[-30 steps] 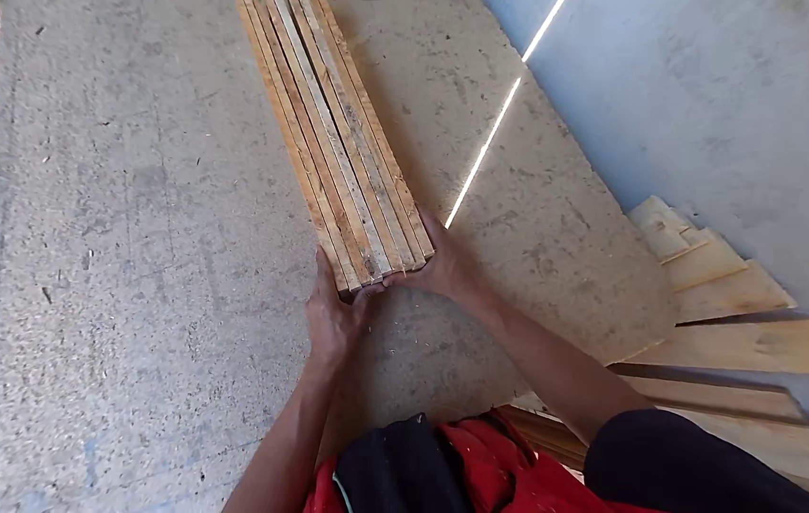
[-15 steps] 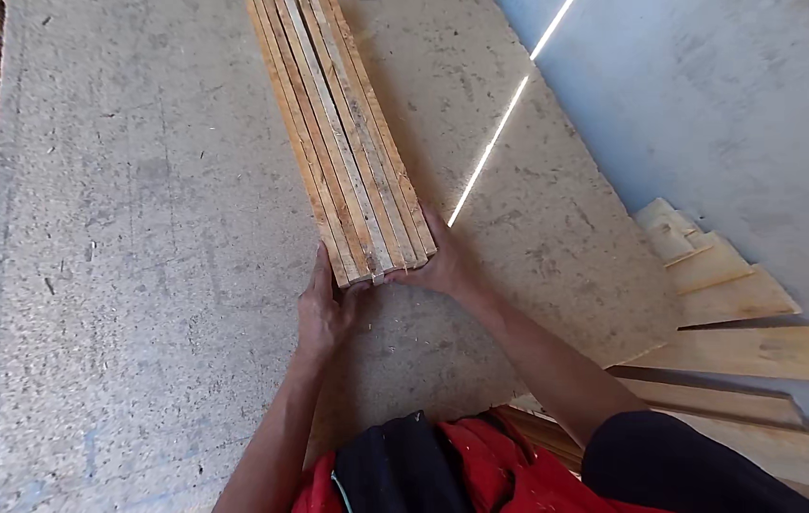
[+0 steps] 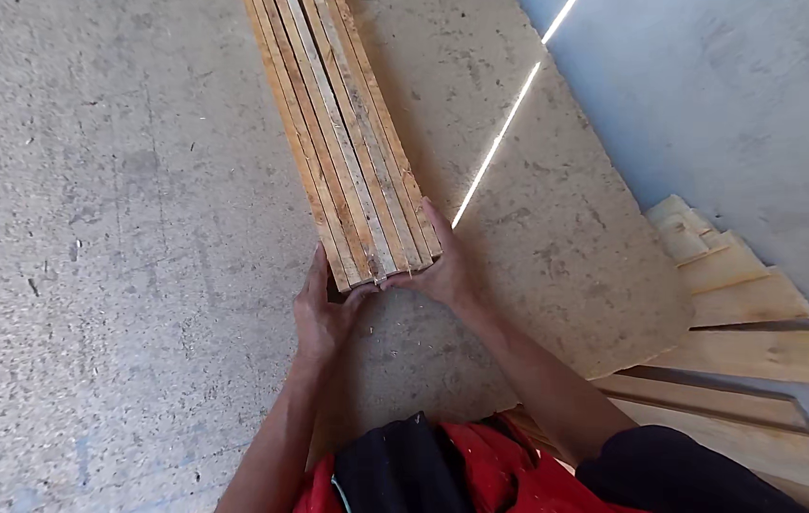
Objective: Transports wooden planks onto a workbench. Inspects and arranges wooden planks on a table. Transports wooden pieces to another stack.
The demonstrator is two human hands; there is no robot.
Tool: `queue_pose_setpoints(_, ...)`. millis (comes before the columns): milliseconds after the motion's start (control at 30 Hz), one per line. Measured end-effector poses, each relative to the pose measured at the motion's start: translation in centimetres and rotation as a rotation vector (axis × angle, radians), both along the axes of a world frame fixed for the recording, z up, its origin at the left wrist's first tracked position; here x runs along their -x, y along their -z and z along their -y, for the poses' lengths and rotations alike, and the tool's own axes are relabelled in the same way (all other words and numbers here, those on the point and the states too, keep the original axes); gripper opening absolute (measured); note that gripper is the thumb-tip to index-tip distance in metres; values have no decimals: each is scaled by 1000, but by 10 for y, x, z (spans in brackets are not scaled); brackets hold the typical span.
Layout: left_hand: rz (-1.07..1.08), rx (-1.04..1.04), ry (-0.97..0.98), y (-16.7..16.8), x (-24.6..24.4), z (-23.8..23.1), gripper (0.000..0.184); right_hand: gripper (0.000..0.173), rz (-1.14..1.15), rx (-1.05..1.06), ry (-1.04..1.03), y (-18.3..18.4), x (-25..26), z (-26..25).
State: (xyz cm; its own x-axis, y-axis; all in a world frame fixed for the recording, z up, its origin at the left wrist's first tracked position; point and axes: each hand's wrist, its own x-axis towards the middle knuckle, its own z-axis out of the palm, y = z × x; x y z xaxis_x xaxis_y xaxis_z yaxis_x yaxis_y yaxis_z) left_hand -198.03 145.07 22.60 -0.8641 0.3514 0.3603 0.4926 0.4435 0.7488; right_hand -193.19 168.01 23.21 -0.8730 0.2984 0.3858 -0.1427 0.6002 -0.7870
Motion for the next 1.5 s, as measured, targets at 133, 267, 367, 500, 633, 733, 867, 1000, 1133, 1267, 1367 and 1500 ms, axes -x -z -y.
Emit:
queue_pose_setpoints(133,-30,5,-17,-2,-1,-2,98,133,4,-20,17,-1,1,2)
queue_pose_setpoints(267,-43,17,-38,-2,-1,-2,98,132,17,-30,31,-2,0,3)
queue_pose_setpoints(367,-37,23,-39,-2,0,-1,99,131,4,-28,29,0,2,3)
queue_pose_setpoints(500,-29,-13,110,-3,11,11,92,132,-18,-14,18,-1,6,2)
queue_pose_setpoints(633,23,39,122,5,3,20,83,133,95,11,34,-5,-10,8)
queue_pose_setpoints(733,10,-1,91,29,39,11,88,136,190,-20,140,20,24,0)
queue_pose_setpoints(867,-40,-14,70,12,26,9,101,140,2,18,13,35,47,-6)
queue_pose_setpoints(1000,1,-8,81,7,24,11,115,142,-72,87,-43,28,40,-10)
queue_pose_setpoints(1133,184,-33,116,-1,33,12,119,149,18,387,-156,10,46,-37)
queue_pose_setpoints(1267,404,-58,158,-23,45,12,112,130,91,597,-180,24,79,-69)
queue_pose_setpoints(1367,467,-33,142,-28,48,11,111,119,265,653,-186,2,109,-59)
queue_pose_setpoints(1500,513,19,119,-31,51,11,114,136,521,291,-185,-26,133,-46)
